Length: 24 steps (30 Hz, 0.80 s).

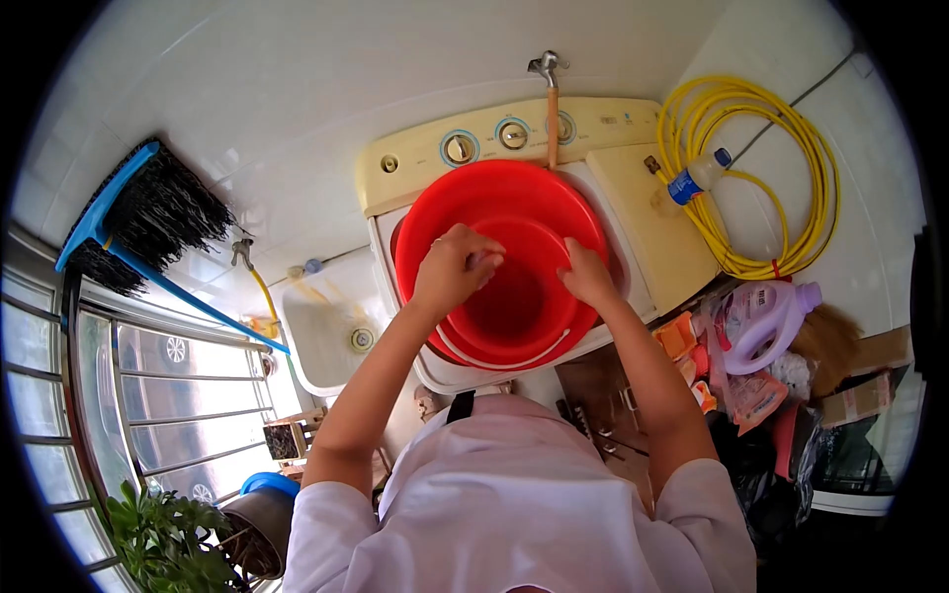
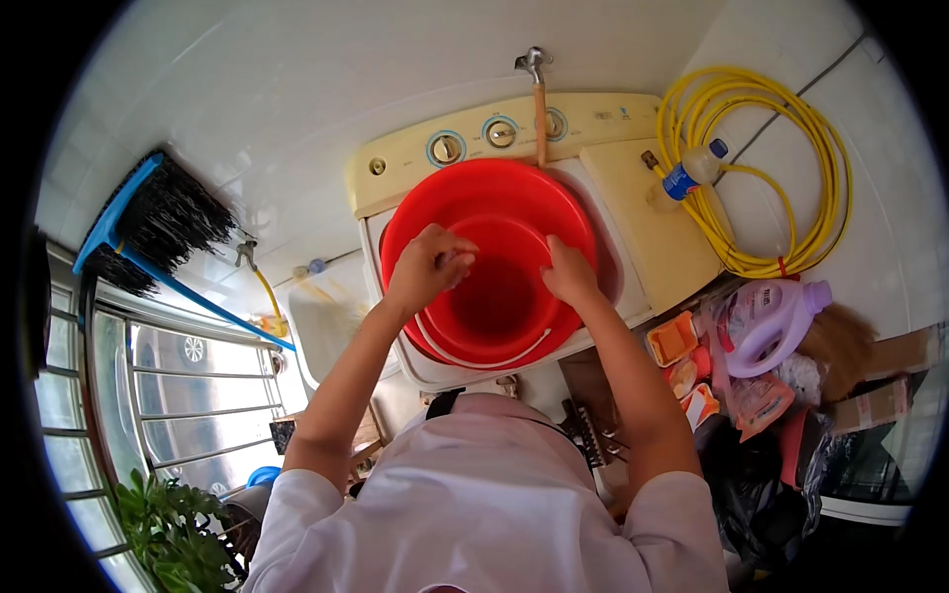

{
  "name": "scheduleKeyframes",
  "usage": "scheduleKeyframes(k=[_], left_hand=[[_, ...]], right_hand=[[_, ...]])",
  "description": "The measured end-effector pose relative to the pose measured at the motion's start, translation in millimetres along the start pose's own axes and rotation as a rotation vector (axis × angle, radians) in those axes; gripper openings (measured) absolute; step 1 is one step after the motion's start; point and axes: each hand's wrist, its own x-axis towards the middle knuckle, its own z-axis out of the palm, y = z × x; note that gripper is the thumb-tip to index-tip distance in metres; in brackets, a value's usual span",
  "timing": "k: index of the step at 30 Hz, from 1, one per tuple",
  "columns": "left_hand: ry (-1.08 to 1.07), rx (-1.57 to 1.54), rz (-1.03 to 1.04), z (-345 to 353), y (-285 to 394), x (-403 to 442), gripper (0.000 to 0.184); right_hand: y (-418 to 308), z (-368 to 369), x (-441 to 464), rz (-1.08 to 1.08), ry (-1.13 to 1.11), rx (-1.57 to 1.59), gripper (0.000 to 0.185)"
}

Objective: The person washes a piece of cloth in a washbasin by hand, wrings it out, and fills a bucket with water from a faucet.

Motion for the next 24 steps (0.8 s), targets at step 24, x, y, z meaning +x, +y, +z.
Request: scheduleKeyframes(k=[24], left_hand=[[-0.062, 1.082, -0.049, -214, 85, -136, 0.005]], right_hand=[[-273, 53, 96, -0.333, -0.602, 0.607, 0.049]])
